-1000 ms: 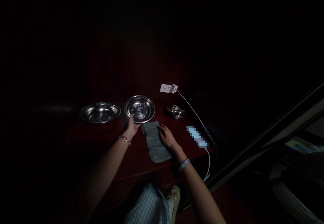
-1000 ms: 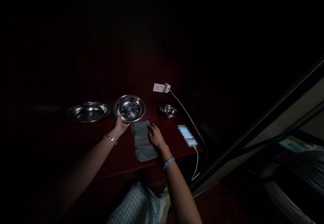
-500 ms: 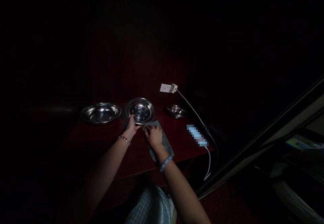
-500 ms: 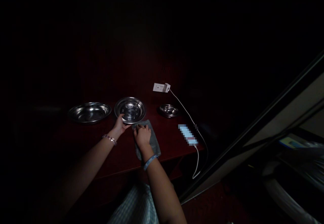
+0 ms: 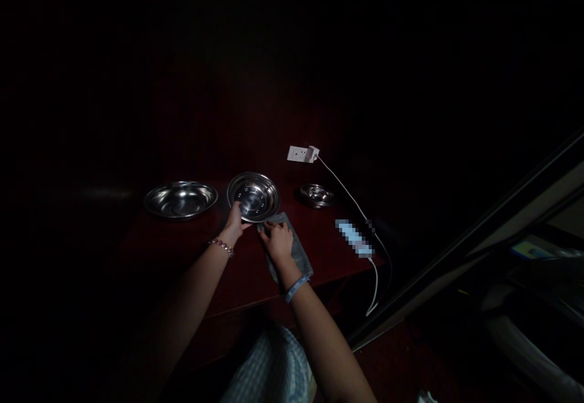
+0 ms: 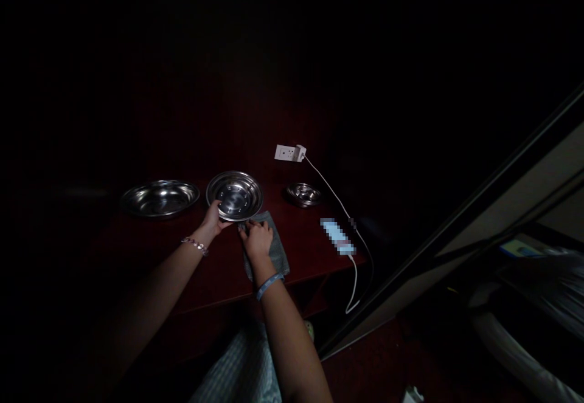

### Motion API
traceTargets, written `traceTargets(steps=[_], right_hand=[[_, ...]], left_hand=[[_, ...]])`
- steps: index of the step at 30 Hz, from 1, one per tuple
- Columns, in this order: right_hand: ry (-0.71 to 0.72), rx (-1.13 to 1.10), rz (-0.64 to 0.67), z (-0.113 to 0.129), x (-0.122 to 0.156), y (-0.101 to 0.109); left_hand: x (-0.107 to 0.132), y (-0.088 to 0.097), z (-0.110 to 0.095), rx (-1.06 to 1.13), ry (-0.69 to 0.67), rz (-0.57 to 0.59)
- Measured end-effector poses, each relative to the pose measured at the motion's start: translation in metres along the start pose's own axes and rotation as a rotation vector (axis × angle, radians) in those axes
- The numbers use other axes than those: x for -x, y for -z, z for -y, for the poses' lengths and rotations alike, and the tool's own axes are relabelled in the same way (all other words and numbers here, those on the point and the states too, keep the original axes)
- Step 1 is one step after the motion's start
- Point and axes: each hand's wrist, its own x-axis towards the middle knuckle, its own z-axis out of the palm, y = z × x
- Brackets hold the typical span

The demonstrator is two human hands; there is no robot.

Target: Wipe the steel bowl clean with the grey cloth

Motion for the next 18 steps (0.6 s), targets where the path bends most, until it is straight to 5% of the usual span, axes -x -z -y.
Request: traceTargets(steps=[18], right_hand=[[0.011,-0.103,-0.034,-0.0016,-0.0001,0.0029]], left_hand=[[0.0001,-0.0001,-0.0011,0.102,0.066,0.044]])
